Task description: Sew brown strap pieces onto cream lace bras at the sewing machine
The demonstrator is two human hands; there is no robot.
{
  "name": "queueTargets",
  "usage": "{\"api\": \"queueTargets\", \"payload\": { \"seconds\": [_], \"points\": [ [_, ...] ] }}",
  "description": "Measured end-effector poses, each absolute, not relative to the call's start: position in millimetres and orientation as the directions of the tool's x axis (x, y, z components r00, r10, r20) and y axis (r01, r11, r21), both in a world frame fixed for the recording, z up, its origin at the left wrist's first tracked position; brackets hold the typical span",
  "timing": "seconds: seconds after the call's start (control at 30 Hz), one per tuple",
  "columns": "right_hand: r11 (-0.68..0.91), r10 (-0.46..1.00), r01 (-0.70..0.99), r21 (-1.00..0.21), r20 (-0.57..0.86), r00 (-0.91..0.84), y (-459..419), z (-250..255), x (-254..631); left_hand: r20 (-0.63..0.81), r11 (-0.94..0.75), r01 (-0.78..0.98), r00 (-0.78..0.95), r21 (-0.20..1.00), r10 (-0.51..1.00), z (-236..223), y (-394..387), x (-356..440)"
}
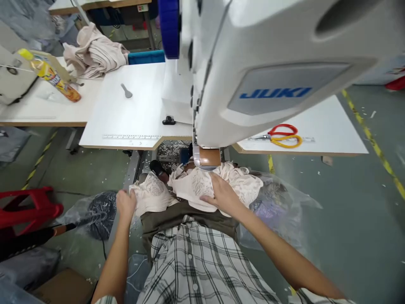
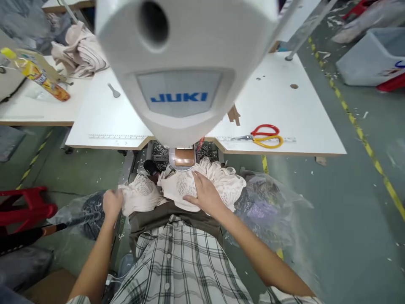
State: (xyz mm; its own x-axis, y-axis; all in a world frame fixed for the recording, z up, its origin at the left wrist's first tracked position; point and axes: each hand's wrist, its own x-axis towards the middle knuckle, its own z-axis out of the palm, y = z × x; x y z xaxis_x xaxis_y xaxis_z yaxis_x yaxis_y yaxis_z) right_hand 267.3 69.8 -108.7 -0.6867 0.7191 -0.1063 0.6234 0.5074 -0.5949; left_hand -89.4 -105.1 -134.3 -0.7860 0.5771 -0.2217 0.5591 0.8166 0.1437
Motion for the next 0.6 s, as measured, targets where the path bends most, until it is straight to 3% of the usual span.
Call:
{"api": "queueTargets", "payload": {
  "seconds": [0.13,0.23,0.3,0.37,0.5,0.6],
  "points": [
    [0.432,0.781,0.649,-0.626,-0.101,-0.617,59.6,-110.2,264.7,-0.362,0.88,0.471,-0.811,0.06,0.459,-135.1,-124.7,-105.8],
    [0.388,0.848,0.647,-0.657,-0.022,-0.53,55.7,-90.6,256.8,-0.345,0.871,0.488,-0.81,0.054,0.475,-116.2,-128.9,-88.8],
    [0.412,0.824,0.586,-0.697,0.01,-0.567,48.3,-73.8,241.5,-0.296,0.833,0.545,-0.783,0.097,0.547,-92.3,-128.5,-62.8],
    [0.481,0.703,0.467,-0.742,0.009,-0.711,39.1,-59.0,220.4,-0.255,0.749,0.636,-0.705,0.186,0.662,-64.4,-125.8,-28.1],
    [0.627,0.327,0.244,-0.74,-0.034,-0.944,33.4,-34.6,191.9,-0.215,0.452,0.767,-0.397,0.455,0.892,-17.0,-113.4,29.1],
    [0.641,0.229,0.172,-0.748,-0.027,-0.973,42.3,0.4,207.9,-0.102,0.294,0.578,-0.34,0.761,0.935,0.3,-90.0,39.7]
  ]
}}
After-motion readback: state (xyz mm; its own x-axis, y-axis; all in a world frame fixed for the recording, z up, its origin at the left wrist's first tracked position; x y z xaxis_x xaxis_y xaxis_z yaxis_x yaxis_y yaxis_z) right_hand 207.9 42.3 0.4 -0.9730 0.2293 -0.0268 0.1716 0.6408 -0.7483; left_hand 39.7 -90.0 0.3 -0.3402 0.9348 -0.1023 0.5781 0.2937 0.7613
